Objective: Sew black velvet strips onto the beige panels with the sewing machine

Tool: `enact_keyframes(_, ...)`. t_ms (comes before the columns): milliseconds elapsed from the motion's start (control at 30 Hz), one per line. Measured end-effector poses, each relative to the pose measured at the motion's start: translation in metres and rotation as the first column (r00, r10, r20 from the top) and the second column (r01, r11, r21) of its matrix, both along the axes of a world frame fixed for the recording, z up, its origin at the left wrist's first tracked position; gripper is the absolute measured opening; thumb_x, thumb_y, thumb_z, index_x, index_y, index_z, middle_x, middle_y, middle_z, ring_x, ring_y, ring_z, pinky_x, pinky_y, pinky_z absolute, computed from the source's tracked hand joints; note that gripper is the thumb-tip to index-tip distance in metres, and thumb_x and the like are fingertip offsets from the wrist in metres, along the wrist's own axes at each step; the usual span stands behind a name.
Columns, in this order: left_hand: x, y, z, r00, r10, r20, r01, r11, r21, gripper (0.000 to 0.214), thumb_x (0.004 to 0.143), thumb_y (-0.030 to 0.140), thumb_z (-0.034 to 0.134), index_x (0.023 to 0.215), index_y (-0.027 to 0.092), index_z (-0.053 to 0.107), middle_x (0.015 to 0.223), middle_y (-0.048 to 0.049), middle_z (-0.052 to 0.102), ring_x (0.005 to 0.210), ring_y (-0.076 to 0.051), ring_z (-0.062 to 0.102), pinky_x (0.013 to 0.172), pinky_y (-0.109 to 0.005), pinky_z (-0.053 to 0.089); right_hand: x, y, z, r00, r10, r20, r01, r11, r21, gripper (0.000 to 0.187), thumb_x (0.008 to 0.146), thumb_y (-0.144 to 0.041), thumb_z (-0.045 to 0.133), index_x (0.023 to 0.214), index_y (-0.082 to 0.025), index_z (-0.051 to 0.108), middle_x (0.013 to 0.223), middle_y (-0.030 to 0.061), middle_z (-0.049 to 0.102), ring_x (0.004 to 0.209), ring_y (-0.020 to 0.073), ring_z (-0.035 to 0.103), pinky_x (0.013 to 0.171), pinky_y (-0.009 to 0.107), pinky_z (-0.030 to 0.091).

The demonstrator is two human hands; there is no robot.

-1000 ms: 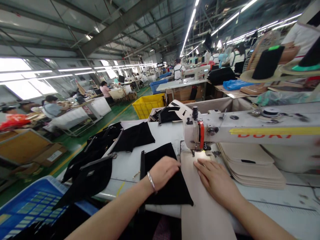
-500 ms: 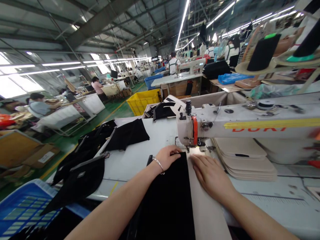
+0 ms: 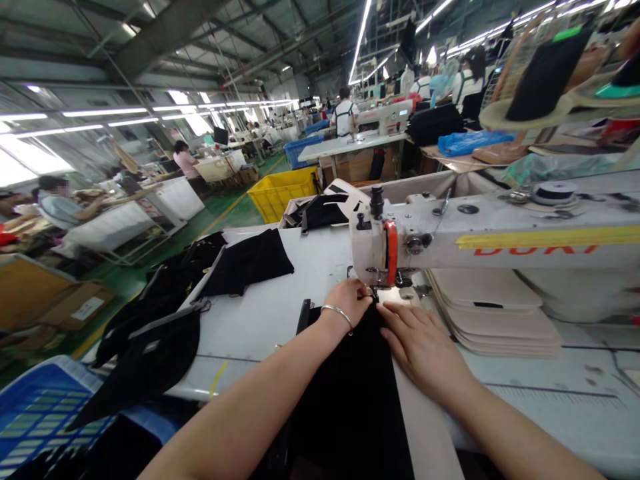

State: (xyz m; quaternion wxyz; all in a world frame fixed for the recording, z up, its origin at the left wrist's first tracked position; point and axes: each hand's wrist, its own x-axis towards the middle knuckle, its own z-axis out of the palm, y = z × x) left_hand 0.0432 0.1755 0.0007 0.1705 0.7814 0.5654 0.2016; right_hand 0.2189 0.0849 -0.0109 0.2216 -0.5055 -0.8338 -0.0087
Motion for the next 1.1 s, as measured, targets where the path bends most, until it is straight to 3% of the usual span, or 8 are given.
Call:
enact_keyframes(200, 0.000, -0.011, 0.009, 0.999, -0.038, -0.021, 0.039, 0.998, 0.052, 0.006, 0.079, 0.018, 0.064, 0.085, 0.017, 0.065, 0.093, -0.0045, 0.065, 0.093, -0.020, 0.060, 0.089, -0.035, 0.049, 0.001, 0.000, -0.001, 1.000, 0.004, -0.006, -0.003, 1.000, 0.022, 0.043, 0.095, -0.033, 0.043, 0.136, -0.022, 0.046, 0.131, 0.0081, 0.054, 0.118, 0.0250, 0.048, 0.094, 0.042, 0.039)
enact_keyframes(367, -0.013, -0.041, 0.009, 0.917, -0.379, -0.122, 0.396, 0.903, 0.167, 0.019, 0.089, 0.019, 0.056, 0.107, 0.017, 0.062, 0.117, -0.0074, 0.060, 0.115, -0.022, 0.052, 0.107, -0.040, 0.040, 0.003, 0.000, -0.002, 1.000, 0.015, -0.018, -0.015, 1.000, -0.001, 0.038, 0.095, -0.030, 0.043, 0.132, -0.023, 0.049, 0.131, 0.0068, 0.053, 0.119, 0.0241, 0.047, 0.097, 0.041, 0.037)
enact_keyframes(600, -0.019, -0.043, -0.002, 0.924, -0.366, -0.106, 0.380, 0.909, 0.170, 0.027, 0.090, 0.017, 0.053, 0.117, 0.018, 0.058, 0.126, -0.0082, 0.057, 0.125, -0.022, 0.048, 0.115, -0.047, 0.032, 0.002, -0.001, -0.004, 1.000, 0.003, 0.007, -0.003, 1.000, -0.009, 0.044, 0.091, -0.018, 0.041, 0.135, -0.020, 0.047, 0.134, 0.0084, 0.050, 0.122, 0.0247, 0.045, 0.100, 0.042, 0.036)
enact_keyframes(767, -0.018, -0.038, -0.003, 0.914, -0.397, -0.087, 0.406, 0.897, 0.173, 0.023, 0.090, 0.018, 0.054, 0.112, 0.016, 0.061, 0.122, -0.0088, 0.059, 0.120, -0.022, 0.051, 0.112, -0.041, 0.038, 0.002, 0.000, -0.006, 1.000, 0.005, 0.015, -0.005, 1.000, -0.018, 0.046, 0.089, -0.016, 0.043, 0.135, -0.021, 0.047, 0.134, 0.0082, 0.050, 0.121, 0.0250, 0.045, 0.100, 0.042, 0.037)
enact_keyframes(867, -0.017, -0.038, 0.001, 0.918, -0.375, -0.128, 0.392, 0.905, 0.162, 0.024, 0.091, 0.016, 0.052, 0.114, 0.016, 0.059, 0.123, -0.0082, 0.058, 0.124, -0.020, 0.049, 0.115, -0.041, 0.034, 0.003, 0.001, -0.006, 1.000, -0.008, 0.009, 0.008, 1.000, -0.016, 0.045, 0.090, -0.016, 0.042, 0.135, -0.021, 0.047, 0.133, 0.0086, 0.051, 0.120, 0.0252, 0.046, 0.100, 0.043, 0.038)
enact_keyframes(933, -0.019, -0.048, 0.009, 0.912, -0.360, -0.196, 0.387, 0.914, 0.123, 0.029, 0.092, 0.014, 0.049, 0.121, 0.016, 0.055, 0.130, -0.0083, 0.054, 0.129, -0.020, 0.044, 0.117, -0.043, 0.029, 0.004, -0.002, -0.007, 1.000, -0.003, 0.008, 0.003, 1.000, -0.023, 0.044, 0.091, -0.017, 0.042, 0.134, -0.020, 0.048, 0.132, 0.0086, 0.052, 0.119, 0.0247, 0.047, 0.100, 0.043, 0.039)
enact_keyframes(1000, -0.025, -0.070, 0.018, 0.872, -0.425, -0.243, 0.448, 0.893, 0.046, 0.035, 0.094, 0.019, 0.048, 0.129, 0.017, 0.049, 0.139, -0.0085, 0.047, 0.135, -0.022, 0.037, 0.118, -0.046, 0.026, 0.007, -0.010, -0.009, 1.000, 0.016, 0.016, -0.016, 0.999, -0.040, 0.044, 0.091, -0.017, 0.044, 0.134, -0.021, 0.048, 0.131, 0.0080, 0.052, 0.118, 0.0241, 0.048, 0.099, 0.042, 0.040)
enact_keyframes(1100, -0.040, -0.116, 0.022, 0.754, -0.621, -0.213, 0.631, 0.775, -0.024, 0.050, 0.092, 0.046, 0.052, 0.135, 0.022, 0.044, 0.145, -0.0075, 0.041, 0.139, -0.026, 0.029, 0.118, -0.052, 0.020, 0.011, -0.025, -0.013, 0.999, 0.040, 0.031, -0.039, 0.998, -0.045, 0.047, 0.090, -0.017, 0.046, 0.137, -0.023, 0.045, 0.134, 0.0071, 0.050, 0.119, 0.0240, 0.046, 0.100, 0.043, 0.040)
